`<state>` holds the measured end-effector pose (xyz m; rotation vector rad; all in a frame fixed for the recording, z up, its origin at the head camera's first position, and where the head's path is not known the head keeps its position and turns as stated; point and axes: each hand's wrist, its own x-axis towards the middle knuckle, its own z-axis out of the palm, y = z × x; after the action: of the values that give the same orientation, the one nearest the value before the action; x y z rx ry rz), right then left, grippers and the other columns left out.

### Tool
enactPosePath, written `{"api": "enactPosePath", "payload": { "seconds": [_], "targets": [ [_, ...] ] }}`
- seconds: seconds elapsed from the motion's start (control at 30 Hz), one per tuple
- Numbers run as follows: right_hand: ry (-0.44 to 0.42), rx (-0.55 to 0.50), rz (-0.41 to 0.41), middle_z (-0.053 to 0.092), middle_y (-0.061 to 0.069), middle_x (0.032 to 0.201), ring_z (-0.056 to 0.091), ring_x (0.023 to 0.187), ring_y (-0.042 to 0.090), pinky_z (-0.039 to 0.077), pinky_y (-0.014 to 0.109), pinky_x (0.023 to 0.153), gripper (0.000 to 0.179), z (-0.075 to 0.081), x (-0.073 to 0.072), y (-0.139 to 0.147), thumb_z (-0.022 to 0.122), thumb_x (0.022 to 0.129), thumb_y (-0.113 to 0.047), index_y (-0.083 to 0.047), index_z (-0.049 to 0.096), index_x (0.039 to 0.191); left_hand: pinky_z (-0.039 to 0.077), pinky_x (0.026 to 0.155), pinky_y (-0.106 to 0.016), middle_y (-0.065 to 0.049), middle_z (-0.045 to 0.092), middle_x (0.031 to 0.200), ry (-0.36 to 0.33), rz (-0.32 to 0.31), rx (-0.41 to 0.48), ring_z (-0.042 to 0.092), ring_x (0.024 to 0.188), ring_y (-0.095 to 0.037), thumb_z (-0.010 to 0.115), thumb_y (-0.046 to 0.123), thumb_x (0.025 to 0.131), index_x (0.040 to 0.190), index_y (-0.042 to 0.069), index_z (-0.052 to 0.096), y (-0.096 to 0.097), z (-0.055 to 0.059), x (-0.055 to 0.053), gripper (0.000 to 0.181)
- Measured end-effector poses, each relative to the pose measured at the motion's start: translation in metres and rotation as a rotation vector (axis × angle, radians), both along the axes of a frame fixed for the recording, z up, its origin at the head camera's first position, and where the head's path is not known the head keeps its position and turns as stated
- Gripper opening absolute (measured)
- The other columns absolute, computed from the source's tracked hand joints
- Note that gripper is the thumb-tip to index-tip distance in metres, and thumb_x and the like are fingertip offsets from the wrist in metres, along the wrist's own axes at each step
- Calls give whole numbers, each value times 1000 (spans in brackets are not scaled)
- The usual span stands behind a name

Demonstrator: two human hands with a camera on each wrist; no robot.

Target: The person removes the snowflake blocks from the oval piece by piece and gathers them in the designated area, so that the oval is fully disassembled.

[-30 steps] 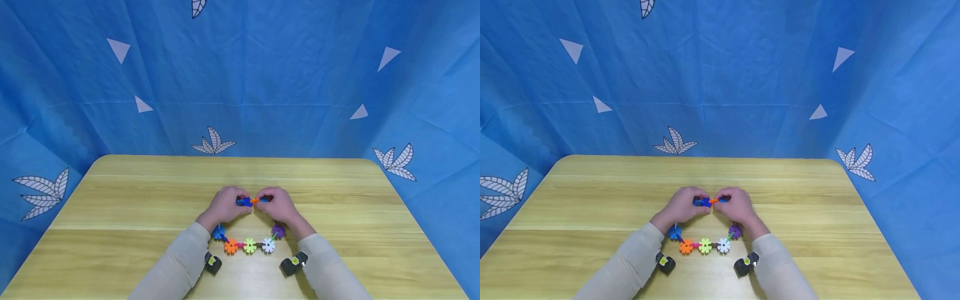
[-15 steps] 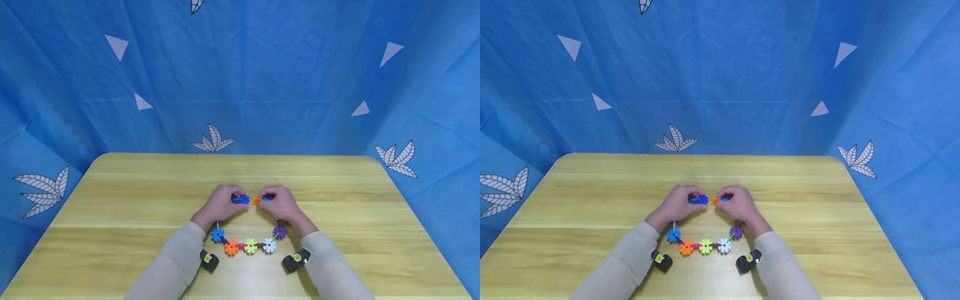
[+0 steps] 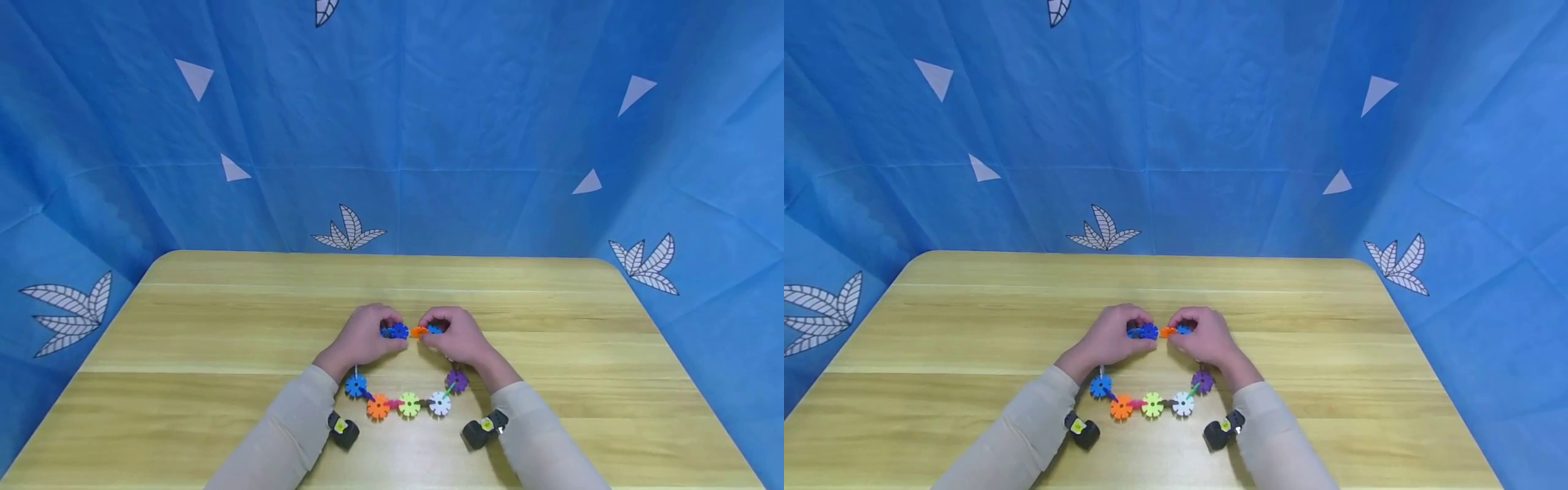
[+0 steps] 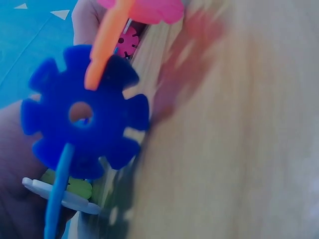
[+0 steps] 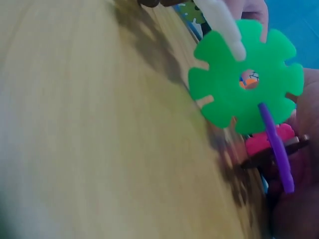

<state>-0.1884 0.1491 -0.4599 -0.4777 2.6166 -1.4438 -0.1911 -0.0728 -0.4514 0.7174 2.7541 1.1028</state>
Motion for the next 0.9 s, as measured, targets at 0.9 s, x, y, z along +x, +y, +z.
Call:
{"api": "enactPosePath", "payload": {
  "seconds": [0.9],
  "targets": [
    [-1, -24, -90, 66, 0, 88, 60, 77, 20, 51, 35, 68, 38, 3, 12, 10, 91, 73, -17, -9, 74, 106, 48, 79, -35, 6, 64, 93, 67, 16, -62, 57, 85, -14, 75, 25, 84, 102, 14, 75, 12, 10, 8, 22]
  ]
}}
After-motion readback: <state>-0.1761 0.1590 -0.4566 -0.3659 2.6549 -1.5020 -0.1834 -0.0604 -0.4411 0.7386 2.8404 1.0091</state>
